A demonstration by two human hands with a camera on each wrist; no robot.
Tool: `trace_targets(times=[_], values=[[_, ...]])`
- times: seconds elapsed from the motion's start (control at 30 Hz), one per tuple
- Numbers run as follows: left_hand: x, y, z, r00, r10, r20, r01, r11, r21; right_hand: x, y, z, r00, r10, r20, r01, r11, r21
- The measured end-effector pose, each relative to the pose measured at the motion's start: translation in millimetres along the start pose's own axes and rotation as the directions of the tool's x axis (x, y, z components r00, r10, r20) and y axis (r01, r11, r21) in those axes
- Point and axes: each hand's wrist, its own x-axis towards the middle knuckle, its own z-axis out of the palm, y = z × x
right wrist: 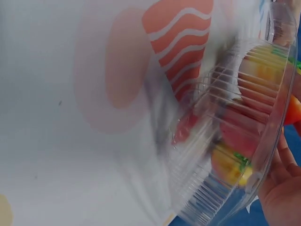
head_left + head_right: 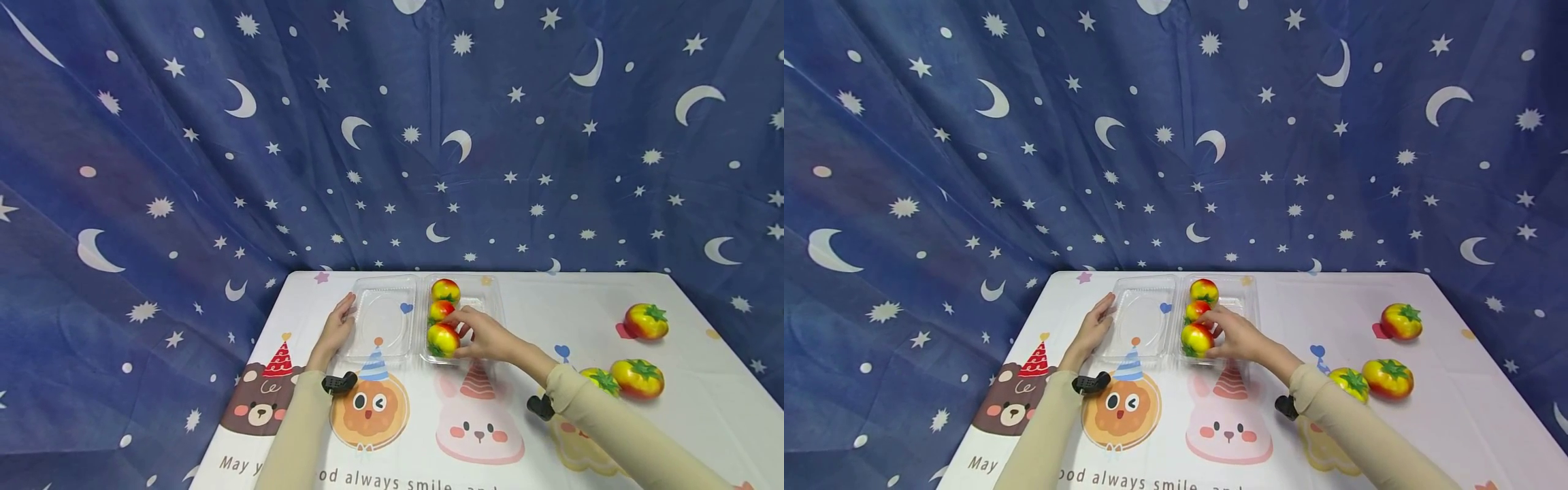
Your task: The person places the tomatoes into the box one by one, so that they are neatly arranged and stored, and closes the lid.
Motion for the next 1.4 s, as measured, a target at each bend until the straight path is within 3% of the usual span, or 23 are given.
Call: trace_targets(times=[0.3, 0.63, 0.83, 0.93, 1.1, 1.3, 1.4], values=[[-7.9, 24.1, -3.4, 0.999, 0.042, 0.021, -0.041, 0.998, -0.053, -0.7, 6.4, 0.1, 1.0, -0.012, 0.016, 0.01, 0.992, 0.128], [-0.7, 2.6, -0.3, 0.999, 0.032, -0.009, -0.032, 0.999, 0.013, 0.0, 6.6, -1.2, 0.999, -0.036, 0.017, 0.034, 0.997, 0.072], [-0.4, 2.0, -0.7, 1.0, 0.022, 0.0, -0.022, 1.0, -0.016, -3.1, 7.1, -6.4, 0.999, -0.024, 0.034, 0.021, 0.997, 0.069], [-3.2, 11.8, -3.3, 0.999, 0.036, 0.021, -0.035, 0.999, -0.032, -4.4, 8.1, -11.2, 0.999, -0.016, 0.042, 0.013, 0.998, 0.066], [-13.8, 35.6, -6.8, 0.997, 0.051, 0.056, -0.05, 0.998, -0.025, -7.9, 13.5, -31.9, 0.999, 0.028, -0.018, -0.027, 0.999, 0.035], [-14.8, 36.0, -8.4, 0.997, 0.04, 0.066, -0.038, 0.999, -0.034, -26.9, 31.8, -76.5, 0.987, 0.056, -0.154, -0.06, 0.998, -0.024], [-14.7, 35.4, -8.4, 0.997, 0.04, 0.062, -0.038, 0.998, -0.041, -43.6, 44.3, -100.9, 0.97, 0.108, -0.217, -0.129, 0.988, -0.088]])
